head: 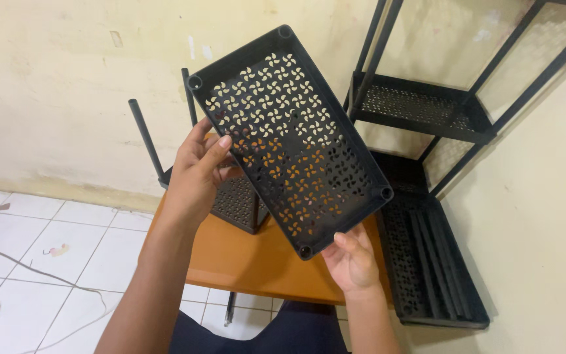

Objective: The person disassembles a small black plastic storage shelf by removing the vertical support poles from the perforated shelves. They then reassemble the shelf by inserting the poles back into the shelf holes and pressing them to secure the joints.

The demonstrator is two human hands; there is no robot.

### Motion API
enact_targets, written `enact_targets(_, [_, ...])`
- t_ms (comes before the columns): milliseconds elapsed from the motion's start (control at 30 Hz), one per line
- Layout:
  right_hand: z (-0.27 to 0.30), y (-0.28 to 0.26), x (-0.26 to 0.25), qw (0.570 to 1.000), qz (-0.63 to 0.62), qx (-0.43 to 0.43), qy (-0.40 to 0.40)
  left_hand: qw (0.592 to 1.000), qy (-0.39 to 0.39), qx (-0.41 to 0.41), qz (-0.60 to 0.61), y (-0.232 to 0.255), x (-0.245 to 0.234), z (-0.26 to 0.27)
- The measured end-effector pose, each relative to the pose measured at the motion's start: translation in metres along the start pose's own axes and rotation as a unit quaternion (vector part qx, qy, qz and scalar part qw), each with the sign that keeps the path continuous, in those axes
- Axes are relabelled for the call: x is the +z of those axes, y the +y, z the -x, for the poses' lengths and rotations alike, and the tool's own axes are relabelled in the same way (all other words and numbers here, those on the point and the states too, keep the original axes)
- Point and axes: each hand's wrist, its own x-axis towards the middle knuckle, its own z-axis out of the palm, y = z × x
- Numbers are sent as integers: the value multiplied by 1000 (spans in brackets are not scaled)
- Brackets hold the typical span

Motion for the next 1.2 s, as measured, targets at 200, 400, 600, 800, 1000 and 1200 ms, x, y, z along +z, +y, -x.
enact_targets(200, [34, -3, -24, 1000, -19, 10, -2, 999, 2, -40, -16, -16, 22, 4])
enact_targets(400, [60, -16, -30, 1000, -3, -16, 0, 998, -17, -66, -4, -36, 45, 3])
enact_targets(600, [87, -33, -32, 997, 23, -33, 65, 994, -59, -81, 49, -69, 68, 0])
enact_targets(800, [112, -44, -48, 990, 44, -49, 128, 985, -69, -154, 24, -114, 96, -6])
enact_targets(1000, [125, -55, -52, 978, 80, -48, 187, 970, -112, -212, 31, -174, 120, -19])
enact_targets(1200, [137, -70, -44, 961, 94, -43, 255, 952, -151, -264, 45, -236, 136, -25])
